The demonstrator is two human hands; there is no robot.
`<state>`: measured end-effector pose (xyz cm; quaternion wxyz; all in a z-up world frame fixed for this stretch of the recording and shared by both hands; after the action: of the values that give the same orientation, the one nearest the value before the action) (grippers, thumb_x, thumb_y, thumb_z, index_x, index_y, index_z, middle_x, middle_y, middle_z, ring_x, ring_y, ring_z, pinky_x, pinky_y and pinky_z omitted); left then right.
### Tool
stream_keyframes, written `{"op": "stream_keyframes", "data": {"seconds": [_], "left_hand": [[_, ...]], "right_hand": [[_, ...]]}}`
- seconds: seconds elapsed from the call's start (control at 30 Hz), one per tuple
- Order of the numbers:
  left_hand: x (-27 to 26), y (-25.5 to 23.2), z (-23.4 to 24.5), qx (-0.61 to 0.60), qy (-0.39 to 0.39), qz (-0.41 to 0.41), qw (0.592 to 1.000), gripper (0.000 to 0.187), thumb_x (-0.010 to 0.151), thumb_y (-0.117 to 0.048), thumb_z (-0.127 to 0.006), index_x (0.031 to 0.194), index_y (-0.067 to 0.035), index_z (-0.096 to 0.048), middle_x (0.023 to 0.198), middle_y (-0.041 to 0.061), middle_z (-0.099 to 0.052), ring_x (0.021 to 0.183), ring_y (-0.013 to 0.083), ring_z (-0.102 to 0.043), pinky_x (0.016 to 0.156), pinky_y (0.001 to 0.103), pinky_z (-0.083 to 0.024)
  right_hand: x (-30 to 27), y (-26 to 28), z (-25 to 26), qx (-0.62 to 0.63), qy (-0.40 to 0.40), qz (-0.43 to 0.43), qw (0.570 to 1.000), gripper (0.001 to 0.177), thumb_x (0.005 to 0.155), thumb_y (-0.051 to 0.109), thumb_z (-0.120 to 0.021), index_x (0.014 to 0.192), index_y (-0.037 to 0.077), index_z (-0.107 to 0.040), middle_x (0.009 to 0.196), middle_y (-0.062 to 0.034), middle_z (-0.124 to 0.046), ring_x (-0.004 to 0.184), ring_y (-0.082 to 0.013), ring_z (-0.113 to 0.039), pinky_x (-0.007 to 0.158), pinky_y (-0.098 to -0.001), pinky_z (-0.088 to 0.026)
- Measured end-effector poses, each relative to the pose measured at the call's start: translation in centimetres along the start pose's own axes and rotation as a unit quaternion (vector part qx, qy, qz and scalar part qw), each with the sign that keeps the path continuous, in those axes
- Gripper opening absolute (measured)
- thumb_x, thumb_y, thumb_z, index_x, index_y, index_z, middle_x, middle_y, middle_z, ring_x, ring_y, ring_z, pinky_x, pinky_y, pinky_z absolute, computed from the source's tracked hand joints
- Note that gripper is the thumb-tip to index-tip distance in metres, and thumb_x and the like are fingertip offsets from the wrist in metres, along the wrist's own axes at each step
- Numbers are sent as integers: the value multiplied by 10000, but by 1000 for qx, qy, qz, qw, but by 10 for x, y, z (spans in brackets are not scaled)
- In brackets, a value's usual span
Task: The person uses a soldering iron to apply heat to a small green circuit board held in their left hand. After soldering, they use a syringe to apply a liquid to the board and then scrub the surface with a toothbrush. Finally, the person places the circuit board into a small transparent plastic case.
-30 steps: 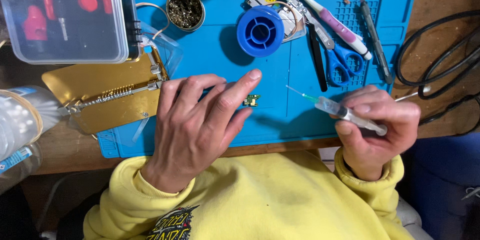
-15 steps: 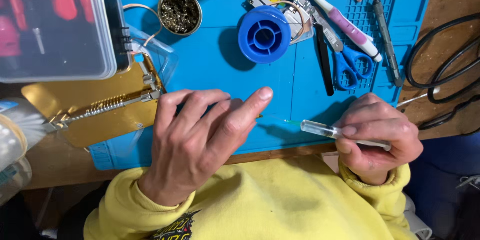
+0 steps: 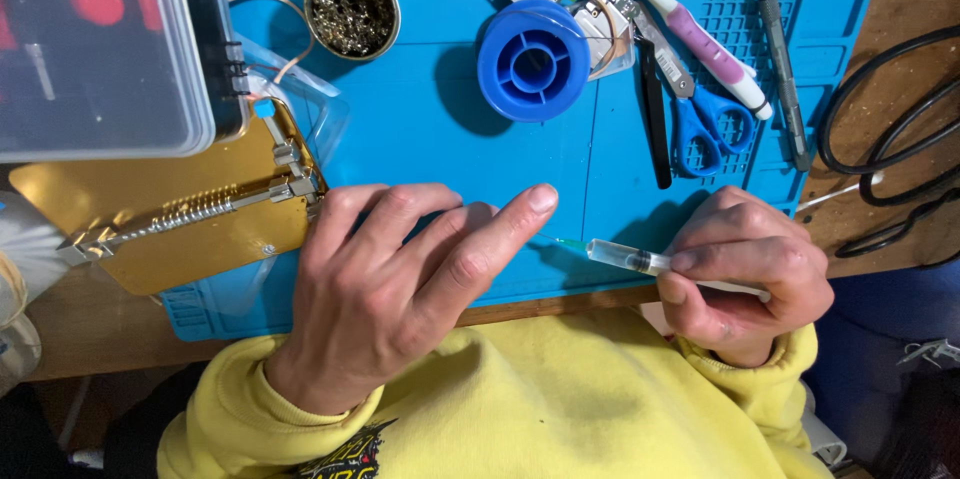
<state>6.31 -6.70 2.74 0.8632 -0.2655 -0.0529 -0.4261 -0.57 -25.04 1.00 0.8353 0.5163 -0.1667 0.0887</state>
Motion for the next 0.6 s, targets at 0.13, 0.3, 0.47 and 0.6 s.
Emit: {"op": "stream_keyframes", "data": {"seconds": [0.13, 0.3, 0.47, 0.6], "left_hand": [[0, 0, 0, 0, 4, -3, 1000, 345, 1042, -46, -686, 1324, -200, -561, 821, -67, -645, 860, 156, -649, 711, 333, -409], [0, -1, 0, -5, 5, -5, 1000, 349, 1047, -44, -685, 1335, -193, -553, 797, -65, -636, 852, 161, -639, 703, 336, -405], [1, -1, 0, -6, 8, -4, 1000, 343, 1045, -40, -677, 1328, -193, -559, 809, -63, -640, 856, 163, -640, 697, 335, -406], [2, -1, 0, -8, 9, -6, 1000, 337, 1044, -42, -682, 1322, -191, -565, 819, -59, -646, 856, 166, -638, 688, 334, -398]], "right_hand": [[2, 3, -3, -9, 1, 13, 1000, 137, 805, 108, -652, 791, 44, -532, 635, -101, -559, 498, -180, -532, 491, -297, -403], [5, 5, -6, -23, -6, 20, 1000, 147, 814, 120, -640, 772, 47, -519, 600, -95, -532, 466, -171, -503, 474, -301, -367], [3, 4, -5, -22, -1, 17, 1000, 146, 814, 120, -648, 783, 53, -522, 619, -94, -544, 478, -175, -510, 484, -305, -375], [5, 5, -6, -22, 3, 20, 1000, 152, 799, 119, -648, 771, 48, -517, 599, -89, -535, 469, -173, -500, 481, -307, -356]]}}
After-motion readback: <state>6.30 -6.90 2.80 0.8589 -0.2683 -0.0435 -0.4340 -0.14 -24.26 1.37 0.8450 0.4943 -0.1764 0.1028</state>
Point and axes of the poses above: each hand's wrist, its own x-axis towards the middle knuckle, its own z-axis out of the back of the hand, y = z × x, the point moved 10 cm from there along x, towards the middle knuckle
